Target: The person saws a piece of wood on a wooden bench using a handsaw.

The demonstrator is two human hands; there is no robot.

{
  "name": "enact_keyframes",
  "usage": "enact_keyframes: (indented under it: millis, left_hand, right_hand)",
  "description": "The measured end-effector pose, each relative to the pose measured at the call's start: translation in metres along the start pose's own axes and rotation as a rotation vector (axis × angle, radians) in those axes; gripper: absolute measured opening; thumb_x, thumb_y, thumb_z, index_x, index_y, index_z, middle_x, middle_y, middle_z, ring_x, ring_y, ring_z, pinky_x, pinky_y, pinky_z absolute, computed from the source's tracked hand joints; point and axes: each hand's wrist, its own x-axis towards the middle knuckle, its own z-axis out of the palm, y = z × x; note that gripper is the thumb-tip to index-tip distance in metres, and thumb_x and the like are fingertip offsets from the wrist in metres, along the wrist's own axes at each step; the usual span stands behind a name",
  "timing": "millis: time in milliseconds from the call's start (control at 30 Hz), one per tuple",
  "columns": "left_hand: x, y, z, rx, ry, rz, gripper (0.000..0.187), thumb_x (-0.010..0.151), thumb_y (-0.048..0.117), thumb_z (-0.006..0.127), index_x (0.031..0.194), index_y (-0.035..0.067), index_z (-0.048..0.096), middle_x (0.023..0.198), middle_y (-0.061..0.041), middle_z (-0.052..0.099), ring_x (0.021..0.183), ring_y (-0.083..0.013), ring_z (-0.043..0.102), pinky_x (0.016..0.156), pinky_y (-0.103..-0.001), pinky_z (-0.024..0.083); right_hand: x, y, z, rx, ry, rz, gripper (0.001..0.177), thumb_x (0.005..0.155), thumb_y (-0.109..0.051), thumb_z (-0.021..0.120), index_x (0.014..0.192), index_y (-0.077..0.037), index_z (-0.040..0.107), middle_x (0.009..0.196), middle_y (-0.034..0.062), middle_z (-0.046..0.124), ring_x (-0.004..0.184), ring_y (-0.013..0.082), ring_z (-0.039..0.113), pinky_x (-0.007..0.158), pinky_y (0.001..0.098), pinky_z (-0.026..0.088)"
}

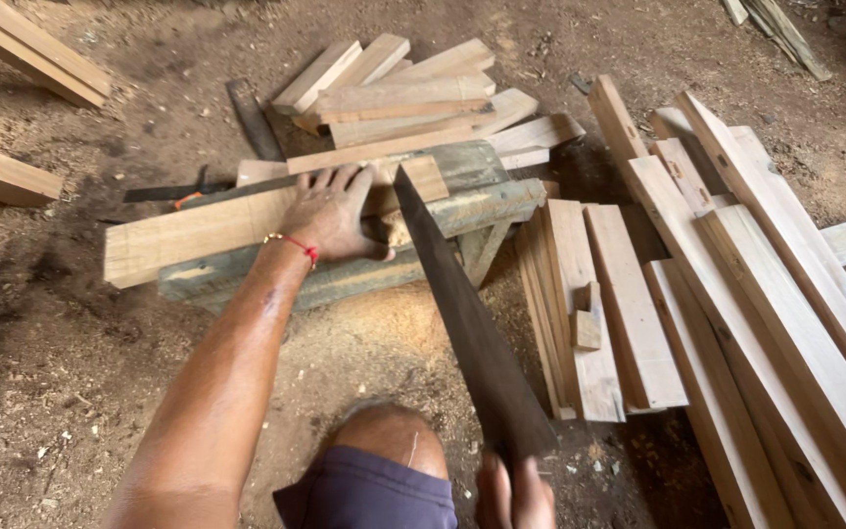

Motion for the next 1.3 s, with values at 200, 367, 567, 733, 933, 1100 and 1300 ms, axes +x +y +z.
enact_keyframes:
  millis: [200,367,567,733,933,1100,1300]
  left_hand:
    - [-0.001,0.003,0.002,0.006,0.0,-0.022,0.145,0.049,0.079,0.086,0.16,0.01,0.023,0.166,-0.017,0.025,0.153,-0.0402,0.022,0.124,-0.063,0.012]
    - [-0.005,0.002,0.0,0.045,0.033,-0.01,0.143,0.052,0.081,0.085,0.159,0.005,0.025,0.161,-0.02,0.032,0.153,-0.0394,0.024,0.125,-0.06,0.015]
    - [-0.004,0.0,0.0,0.017,-0.014,-0.009,0.147,0.05,0.081,0.086,0.16,0.005,0.023,0.164,-0.022,0.026,0.153,-0.0419,0.02,0.124,-0.064,0.013]
    - [0.0,-0.001,0.005,-0.034,0.01,-0.002,0.15,0.048,0.08,0.086,0.162,0.009,0.019,0.165,-0.02,0.024,0.153,-0.0437,0.019,0.123,-0.065,0.011]
    - [0.003,0.002,0.005,0.02,0.018,-0.008,0.151,0.047,0.083,0.086,0.16,0.007,0.021,0.164,-0.021,0.025,0.153,-0.0425,0.02,0.124,-0.062,0.013]
    - [-0.007,0.001,-0.004,0.032,0.078,0.013,0.142,0.049,0.077,0.086,0.16,0.009,0.028,0.162,-0.018,0.035,0.155,-0.0371,0.026,0.126,-0.058,0.018]
    - [-0.002,0.005,-0.002,-0.006,-0.022,-0.01,0.149,0.052,0.083,0.085,0.16,0.006,0.019,0.166,-0.023,0.022,0.153,-0.0431,0.018,0.123,-0.064,0.009]
  right_hand:
    - [0.014,-0.034,0.0,-0.253,-0.15,-0.266,0.046,0.098,-0.038,0.048,0.117,-0.001,0.067,0.049,0.0101,0.066,0.04,0.0153,0.067,0.041,0.0353,0.051]
    - [0.085,-0.139,0.089,-0.162,-0.313,-0.23,0.06,0.101,-0.033,0.037,0.15,0.002,0.033,0.054,0.0035,0.057,0.034,0.0113,0.047,0.025,0.0289,0.043]
    - [0.05,-0.075,0.05,-0.269,-0.246,-0.237,0.045,0.104,-0.036,0.038,0.123,0.001,0.055,0.051,0.0069,0.058,0.034,0.0143,0.051,0.028,0.0318,0.046]
    - [-0.017,-0.017,-0.012,-0.168,-0.131,-0.221,0.04,0.095,-0.029,0.048,0.126,-0.008,0.061,0.047,0.0124,0.063,0.036,0.0198,0.062,0.036,0.0385,0.048]
    - [0.043,-0.07,0.037,-0.271,-0.241,-0.312,0.042,0.105,-0.033,0.04,0.118,0.001,0.059,0.051,0.0048,0.057,0.037,0.0144,0.054,0.031,0.0308,0.045]
    - [0.085,-0.119,0.087,-0.169,-0.312,-0.269,0.05,0.103,-0.036,0.037,0.13,0.005,0.046,0.056,0.0027,0.057,0.036,0.0113,0.048,0.026,0.0295,0.043]
    - [0.024,-0.016,0.017,-0.232,-0.244,-0.207,0.055,0.107,-0.04,0.042,0.086,0.002,0.07,0.05,0.0052,0.061,0.042,0.0129,0.059,0.04,0.0321,0.045]
